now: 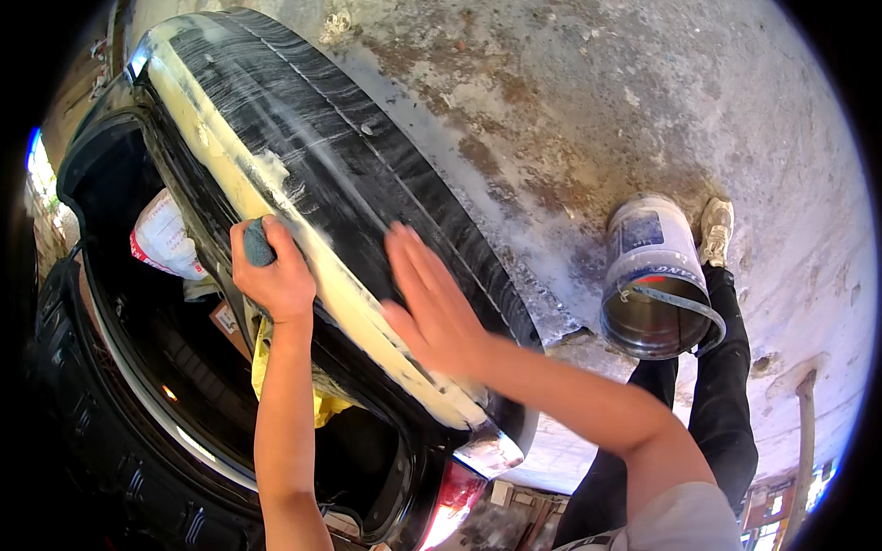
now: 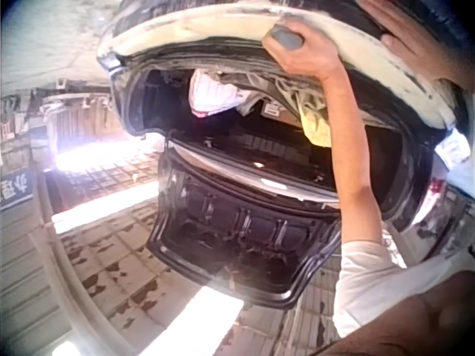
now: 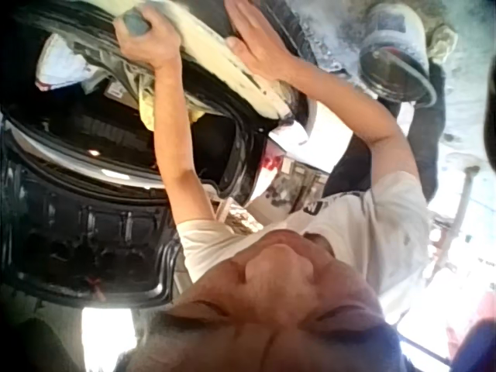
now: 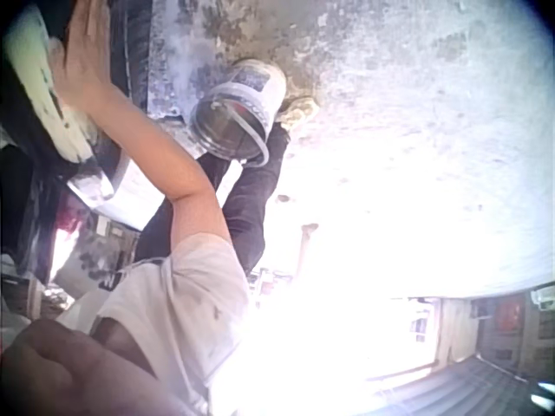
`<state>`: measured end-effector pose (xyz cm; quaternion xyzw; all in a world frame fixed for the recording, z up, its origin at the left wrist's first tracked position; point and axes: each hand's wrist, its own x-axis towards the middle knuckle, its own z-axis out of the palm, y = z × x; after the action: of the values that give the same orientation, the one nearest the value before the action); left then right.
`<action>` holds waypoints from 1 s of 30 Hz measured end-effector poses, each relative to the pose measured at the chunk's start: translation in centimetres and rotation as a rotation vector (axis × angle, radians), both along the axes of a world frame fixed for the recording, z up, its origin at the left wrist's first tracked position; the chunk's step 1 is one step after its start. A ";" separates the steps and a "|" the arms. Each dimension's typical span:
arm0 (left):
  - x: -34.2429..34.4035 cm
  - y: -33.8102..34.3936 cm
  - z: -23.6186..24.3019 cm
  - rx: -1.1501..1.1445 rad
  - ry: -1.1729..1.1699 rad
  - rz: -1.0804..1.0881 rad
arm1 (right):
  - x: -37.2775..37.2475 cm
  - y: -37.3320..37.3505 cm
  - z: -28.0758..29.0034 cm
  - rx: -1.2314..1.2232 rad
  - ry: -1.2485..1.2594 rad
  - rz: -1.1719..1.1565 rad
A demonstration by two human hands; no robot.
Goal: The person applies a thick white body filler to a black car bumper using a putty knife. They spread the material across the surface, smoothing it out with the tool and their hand, and occasionally wipe the tool with a cloth.
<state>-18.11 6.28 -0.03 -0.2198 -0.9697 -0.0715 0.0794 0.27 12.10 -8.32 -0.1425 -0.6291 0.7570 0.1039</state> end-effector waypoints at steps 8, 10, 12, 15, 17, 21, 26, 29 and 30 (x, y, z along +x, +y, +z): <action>0.0 -0.1 0.1 -0.012 0.004 -0.035 | 3.1 -0.7 0.5 -0.023 -0.034 0.052; -0.1 0.0 0.0 -0.009 0.014 -0.033 | 4.2 -0.6 0.8 -0.048 -0.098 0.070; -0.1 -0.1 -0.1 -0.016 0.006 0.002 | 3.6 -1.1 0.7 -0.041 -0.089 0.006; -0.1 -0.4 -0.1 -0.013 0.027 -0.054 | -2.9 0.2 -0.6 0.003 0.016 -0.033; -0.2 -0.6 -0.2 -0.021 0.033 -0.081 | -4.2 0.6 -0.9 -0.021 0.014 -0.033; -0.5 -0.6 -0.3 -0.008 0.065 -0.108 | 2.0 -0.8 -0.9 -0.055 -0.006 0.019; -0.3 -0.4 -0.3 -0.013 0.068 -0.097 | 2.6 -1.3 -0.4 -0.102 -0.094 0.049; -0.4 -0.4 -0.3 -0.030 0.104 -0.142 | -4.0 -0.3 -1.4 -0.004 0.029 -0.048; -0.5 -0.4 -0.3 -0.022 0.088 -0.139 | -4.0 -0.6 -1.7 -0.026 0.035 -0.062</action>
<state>-18.60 5.85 -0.34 -0.2904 -0.9484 -0.0564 0.1141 -3.68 11.48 -9.99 -0.1500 -0.6126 0.7639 0.1367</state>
